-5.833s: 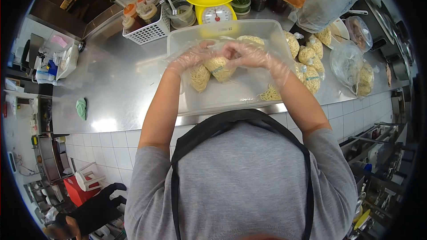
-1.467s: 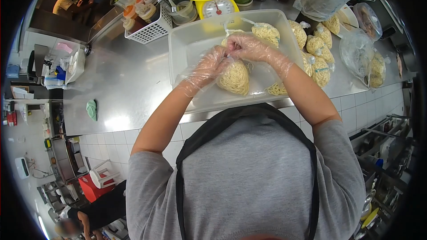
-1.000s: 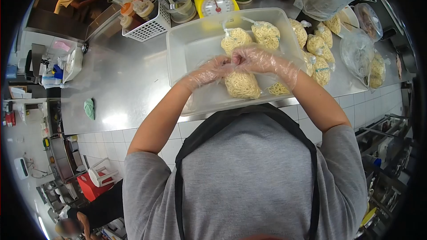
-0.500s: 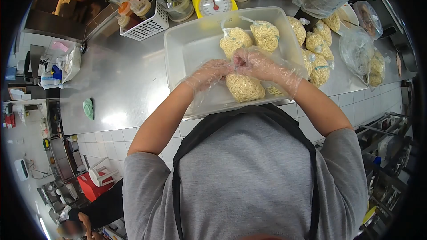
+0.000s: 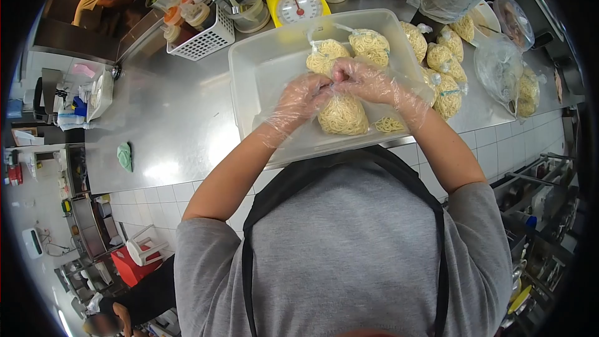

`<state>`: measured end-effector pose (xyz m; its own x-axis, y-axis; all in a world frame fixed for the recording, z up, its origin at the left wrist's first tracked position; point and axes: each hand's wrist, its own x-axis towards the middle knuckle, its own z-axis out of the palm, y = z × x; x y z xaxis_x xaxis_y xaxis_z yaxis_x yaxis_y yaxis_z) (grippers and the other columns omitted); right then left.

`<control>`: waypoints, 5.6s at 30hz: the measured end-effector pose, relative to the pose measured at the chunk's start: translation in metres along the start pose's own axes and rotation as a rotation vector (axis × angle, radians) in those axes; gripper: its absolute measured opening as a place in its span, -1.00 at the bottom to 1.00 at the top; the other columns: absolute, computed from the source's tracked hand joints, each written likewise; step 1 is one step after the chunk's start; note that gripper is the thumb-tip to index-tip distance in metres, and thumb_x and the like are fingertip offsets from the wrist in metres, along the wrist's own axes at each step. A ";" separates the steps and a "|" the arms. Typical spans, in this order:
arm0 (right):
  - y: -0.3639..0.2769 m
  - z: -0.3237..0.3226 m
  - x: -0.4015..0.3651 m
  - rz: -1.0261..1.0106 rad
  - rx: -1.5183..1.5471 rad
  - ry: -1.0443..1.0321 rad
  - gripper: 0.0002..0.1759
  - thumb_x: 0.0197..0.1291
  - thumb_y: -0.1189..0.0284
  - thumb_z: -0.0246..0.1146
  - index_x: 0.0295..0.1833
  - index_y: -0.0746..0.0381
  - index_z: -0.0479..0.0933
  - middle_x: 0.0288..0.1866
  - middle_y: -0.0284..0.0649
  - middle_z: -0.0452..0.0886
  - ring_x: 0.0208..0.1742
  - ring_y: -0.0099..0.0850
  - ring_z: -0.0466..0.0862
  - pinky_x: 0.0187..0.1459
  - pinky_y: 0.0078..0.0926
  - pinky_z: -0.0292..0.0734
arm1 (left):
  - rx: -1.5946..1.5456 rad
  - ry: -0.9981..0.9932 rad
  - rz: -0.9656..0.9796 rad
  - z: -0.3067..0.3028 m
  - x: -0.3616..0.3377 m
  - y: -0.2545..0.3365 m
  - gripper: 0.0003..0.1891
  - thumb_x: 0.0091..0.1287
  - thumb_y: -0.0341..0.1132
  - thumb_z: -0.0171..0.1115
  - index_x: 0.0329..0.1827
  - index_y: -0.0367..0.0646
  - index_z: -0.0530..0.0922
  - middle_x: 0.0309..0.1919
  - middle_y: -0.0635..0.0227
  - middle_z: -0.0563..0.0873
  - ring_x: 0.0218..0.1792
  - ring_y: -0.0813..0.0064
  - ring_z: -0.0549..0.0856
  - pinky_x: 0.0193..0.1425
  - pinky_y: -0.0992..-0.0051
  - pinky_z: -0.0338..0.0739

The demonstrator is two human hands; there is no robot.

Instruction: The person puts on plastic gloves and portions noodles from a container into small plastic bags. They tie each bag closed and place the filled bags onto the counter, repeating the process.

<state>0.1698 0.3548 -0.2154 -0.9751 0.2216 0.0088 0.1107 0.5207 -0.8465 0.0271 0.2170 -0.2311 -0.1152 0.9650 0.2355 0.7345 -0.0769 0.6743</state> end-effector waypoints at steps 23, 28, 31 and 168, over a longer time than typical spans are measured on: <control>-0.012 0.023 0.002 -0.195 -0.228 0.219 -0.83 0.01 0.52 0.18 -0.24 0.21 0.39 -0.28 -0.13 0.51 -0.12 -0.12 0.53 -0.12 -0.25 0.43 | -0.743 -0.188 -0.496 -0.004 -0.001 -0.009 -0.84 0.32 -0.33 0.08 -0.18 -0.25 0.50 -0.43 0.43 0.54 -0.41 0.66 0.48 -0.26 0.61 0.43; -0.022 0.030 0.002 -0.239 -0.248 0.261 -0.77 -0.08 0.62 0.18 -0.26 0.22 0.34 -0.38 -0.15 0.46 -0.29 -0.12 0.51 -0.25 -0.26 0.42 | -0.734 -0.181 -0.517 -0.002 -0.002 -0.007 -0.84 0.32 -0.31 0.10 -0.20 -0.24 0.50 -0.43 0.42 0.55 -0.44 0.64 0.51 -0.27 0.59 0.46; -0.020 0.031 0.002 -0.224 -0.249 0.278 -0.77 -0.09 0.62 0.19 -0.27 0.21 0.34 -0.39 -0.14 0.45 -0.31 -0.11 0.50 -0.26 -0.26 0.41 | -0.757 -0.168 -0.520 -0.004 -0.001 -0.003 -0.80 0.28 -0.29 0.12 -0.22 -0.27 0.51 -0.43 0.39 0.56 -0.45 0.63 0.52 -0.28 0.57 0.47; -0.019 0.021 -0.024 -0.252 -0.277 0.426 -0.81 -0.09 0.58 0.20 -0.33 0.23 0.34 -0.43 -0.12 0.41 -0.36 -0.08 0.45 -0.31 -0.24 0.35 | -0.165 0.183 -0.113 0.006 -0.003 0.029 -0.87 0.05 -0.36 0.31 -0.44 -0.15 0.52 -0.50 0.30 0.55 -0.44 0.36 0.56 -0.31 0.38 0.45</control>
<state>0.1867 0.3226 -0.2106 -0.8204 0.3460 0.4552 -0.0127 0.7849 -0.6195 0.0528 0.2131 -0.2160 -0.3199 0.9097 0.2646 0.5932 -0.0254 0.8046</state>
